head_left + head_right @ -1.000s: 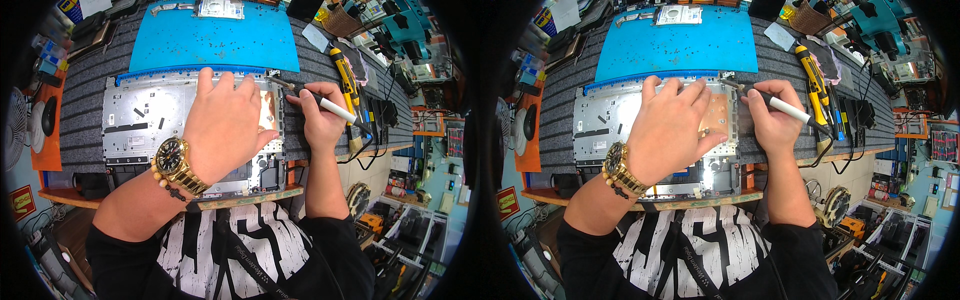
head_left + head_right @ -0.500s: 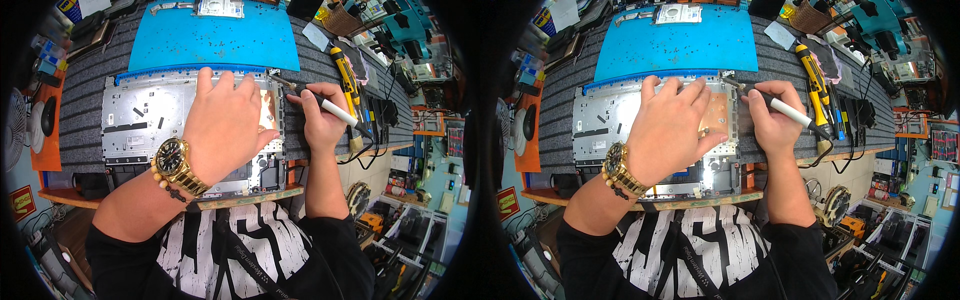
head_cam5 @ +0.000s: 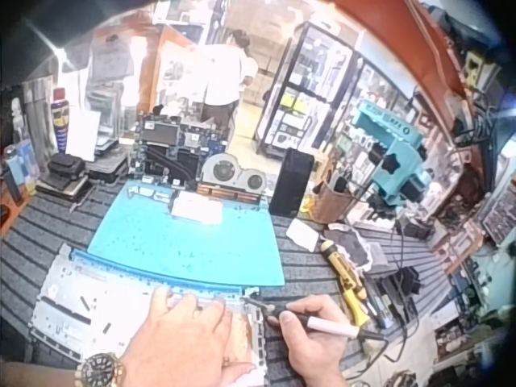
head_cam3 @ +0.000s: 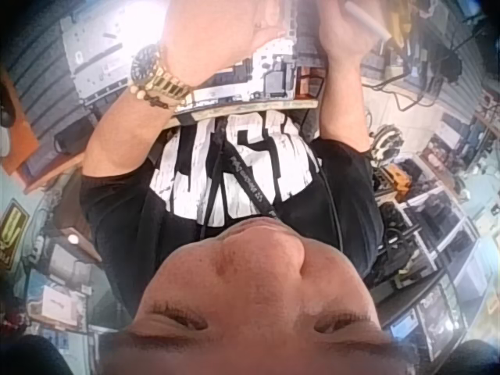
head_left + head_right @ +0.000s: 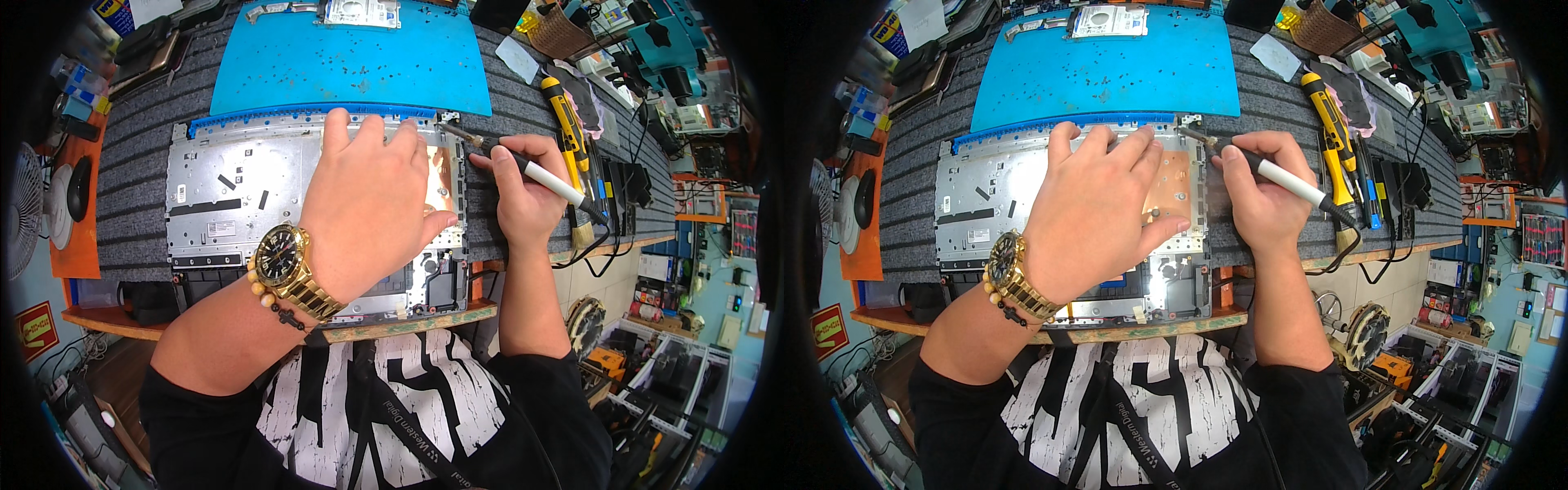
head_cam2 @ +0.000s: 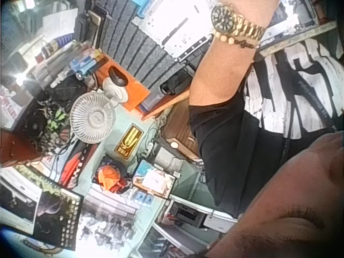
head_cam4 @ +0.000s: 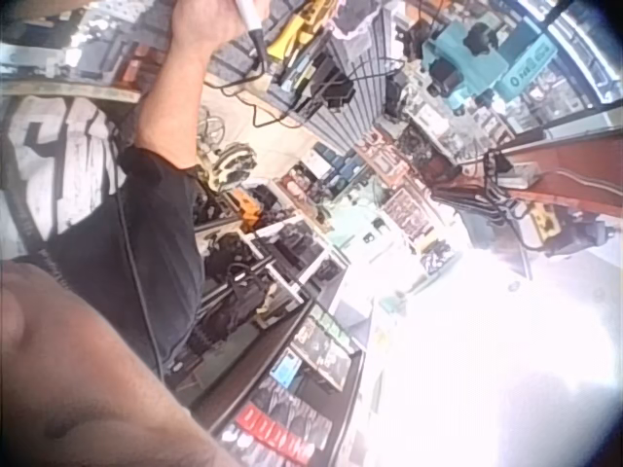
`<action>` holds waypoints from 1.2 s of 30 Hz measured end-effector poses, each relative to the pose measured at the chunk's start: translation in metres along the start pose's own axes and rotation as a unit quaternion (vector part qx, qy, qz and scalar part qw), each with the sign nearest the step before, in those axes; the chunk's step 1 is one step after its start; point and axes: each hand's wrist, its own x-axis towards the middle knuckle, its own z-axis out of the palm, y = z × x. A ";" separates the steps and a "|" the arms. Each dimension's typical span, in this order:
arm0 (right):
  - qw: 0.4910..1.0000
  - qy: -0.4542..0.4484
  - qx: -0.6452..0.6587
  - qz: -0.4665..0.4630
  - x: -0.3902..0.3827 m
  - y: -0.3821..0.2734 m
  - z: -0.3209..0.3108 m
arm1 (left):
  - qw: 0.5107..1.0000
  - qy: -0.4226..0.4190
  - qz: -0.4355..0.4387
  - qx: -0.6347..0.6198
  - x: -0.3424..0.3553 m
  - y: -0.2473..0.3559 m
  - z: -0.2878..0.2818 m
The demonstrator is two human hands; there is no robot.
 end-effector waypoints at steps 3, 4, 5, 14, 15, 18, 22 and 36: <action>1.000 0.006 0.007 0.006 -0.001 0.000 0.000 | 1.000 -0.005 -0.002 0.001 0.000 0.000 -0.001; 1.000 0.007 0.005 0.007 -0.001 0.001 -0.001 | 1.000 -0.006 -0.002 0.002 0.000 0.000 -0.001; 1.000 0.007 0.005 0.007 -0.001 0.000 -0.001 | 1.000 -0.006 -0.002 0.002 0.000 0.000 -0.001; 0.999 -0.004 -0.044 -0.025 0.000 0.003 -0.002 | 1.000 0.009 0.005 -0.002 -0.001 -0.001 0.001; 0.998 -0.002 -0.048 -0.028 0.000 0.003 -0.002 | 1.000 0.008 0.004 -0.002 -0.001 -0.001 0.001; 0.998 0.000 -0.056 -0.032 0.000 0.004 -0.002 | 1.000 0.006 0.003 -0.001 0.000 -0.001 0.001; 0.997 0.000 -0.063 -0.038 0.000 0.004 -0.002 | 1.000 0.005 0.004 0.002 -0.001 -0.001 0.002; 0.999 0.016 -0.029 -0.038 -0.001 0.005 -0.001 | 1.000 -0.003 0.001 0.008 0.000 0.001 0.000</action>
